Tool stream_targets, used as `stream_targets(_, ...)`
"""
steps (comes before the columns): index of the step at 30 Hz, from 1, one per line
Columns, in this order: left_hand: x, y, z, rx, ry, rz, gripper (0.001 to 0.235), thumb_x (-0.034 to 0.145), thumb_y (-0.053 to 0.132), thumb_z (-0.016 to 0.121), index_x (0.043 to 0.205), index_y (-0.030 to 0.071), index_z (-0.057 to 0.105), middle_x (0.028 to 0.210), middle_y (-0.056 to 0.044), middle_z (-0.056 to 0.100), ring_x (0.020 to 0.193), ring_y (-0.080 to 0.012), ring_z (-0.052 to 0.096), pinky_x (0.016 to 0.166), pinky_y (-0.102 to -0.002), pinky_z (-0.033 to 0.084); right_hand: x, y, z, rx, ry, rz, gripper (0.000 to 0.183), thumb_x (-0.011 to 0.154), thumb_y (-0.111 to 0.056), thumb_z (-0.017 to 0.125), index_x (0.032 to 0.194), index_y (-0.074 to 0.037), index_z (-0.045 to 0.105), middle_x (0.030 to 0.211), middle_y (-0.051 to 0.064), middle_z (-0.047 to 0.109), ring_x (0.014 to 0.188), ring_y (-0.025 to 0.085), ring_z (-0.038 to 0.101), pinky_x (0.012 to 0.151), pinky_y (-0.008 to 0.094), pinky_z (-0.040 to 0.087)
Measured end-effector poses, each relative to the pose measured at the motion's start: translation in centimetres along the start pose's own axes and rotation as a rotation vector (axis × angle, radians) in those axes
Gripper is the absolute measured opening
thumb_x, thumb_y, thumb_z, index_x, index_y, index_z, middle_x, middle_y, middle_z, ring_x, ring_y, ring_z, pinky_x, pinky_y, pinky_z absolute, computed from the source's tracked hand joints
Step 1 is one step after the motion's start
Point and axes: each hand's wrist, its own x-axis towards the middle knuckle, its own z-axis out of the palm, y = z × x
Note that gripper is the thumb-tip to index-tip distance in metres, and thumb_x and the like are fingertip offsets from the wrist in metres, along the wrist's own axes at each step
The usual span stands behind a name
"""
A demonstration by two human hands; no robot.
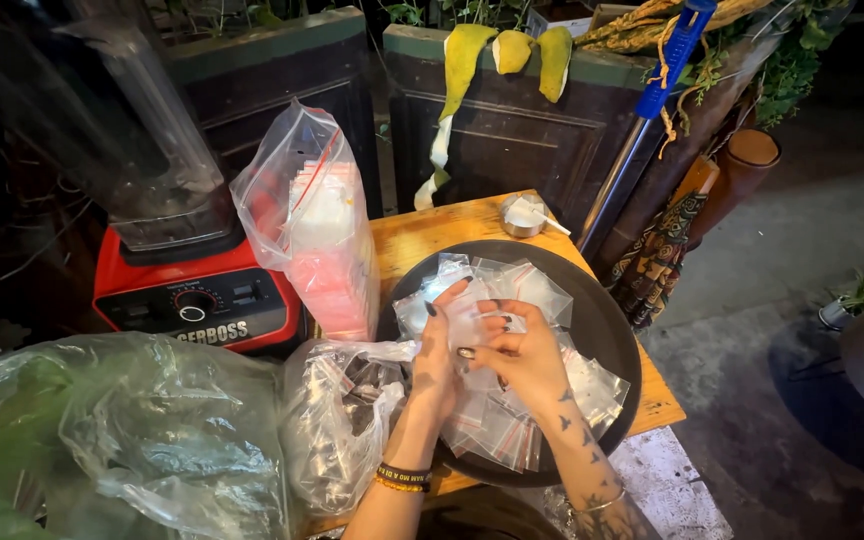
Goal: The person repeatedly opens small clear plastic bags, places a small white item into each bag, and seals them. The person works at a wooden table with a red blender and a large bag of pink items nearby.
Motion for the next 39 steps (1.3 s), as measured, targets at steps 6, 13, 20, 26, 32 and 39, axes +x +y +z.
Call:
stream_targets(6,1.1,-1.3,-1.1,0.021,0.055,0.028,0.047,0.105,0.024,0.06,0.153,0.02,0.061,0.088,-0.015,0.081,0.073,-0.021,0.076,0.064,-0.031,0.066,0.4,0.6,0.3,-0.025,0.004,0.043,0.079,0.079,0.003,0.087,0.149,-0.006,0.051,0.071,0.014,0.079,0.042,0.011,0.057,0.041,0.02,0.046)
stream_targets(13,2.2,-2.7,-3.1,-0.399,0.0,0.181,0.05,0.105,0.02,0.069,0.151,0.024,0.049,0.097,-0.011,0.065,0.08,-0.0242,0.072,0.078,-0.048,0.07,-1.8,-2.4,-1.6,-0.415,0.0,-0.092,0.095,0.056,-0.007,0.108,0.14,-0.019,0.067,0.088,0.008,0.065,0.061,0.018,0.054,0.056,0.029,0.053)
stream_targets(20,2.1,-2.7,-2.6,-0.377,0.069,-0.051,0.043,0.105,0.029,0.068,0.144,0.03,0.05,0.128,-0.014,0.07,0.107,-0.0305,0.076,0.094,-0.056,0.067,-1.1,-0.3,-1.6,-0.542,-0.046,-0.37,0.027,0.069,-0.003,0.095,0.081,-0.016,0.075,0.078,0.002,0.079,0.068,0.021,0.078,0.061,0.029,0.065)
stream_targets(26,2.9,-3.0,-3.7,-0.368,0.134,0.141,0.039,0.105,0.026,0.068,0.14,0.024,0.053,0.111,-0.013,0.069,0.086,-0.0253,0.073,0.074,-0.045,0.068,0.1,0.7,-3.7,-0.42,0.089,-0.23,0.02,0.076,-0.007,0.093,0.09,-0.015,0.081,0.082,0.004,0.083,0.072,0.016,0.079,0.066,0.03,0.063)
stream_targets(32,2.6,-2.2,-3.2,-0.464,0.219,0.229,0.035,0.103,0.016,0.069,0.134,0.021,0.055,0.098,-0.01,0.061,0.07,-0.0194,0.06,0.057,-0.04,0.058,-0.7,0.2,-4.8,-0.878,0.196,0.019,0.048,0.07,-0.049,0.096,0.108,-0.025,0.079,0.096,0.0,0.077,0.088,0.016,0.073,0.077,0.032,0.059)
stream_targets(39,2.2,-1.7,-2.4,-0.402,0.264,0.189,0.032,0.098,0.01,0.068,0.128,0.02,0.06,0.097,-0.006,0.061,0.064,-0.0162,0.056,0.058,-0.038,0.051,-0.6,3.4,-4.8,-0.86,0.24,-0.12,0.025,0.073,-0.039,0.099,0.082,-0.025,0.08,0.082,-0.005,0.07,0.076,0.016,0.06,0.075,0.035,0.049)
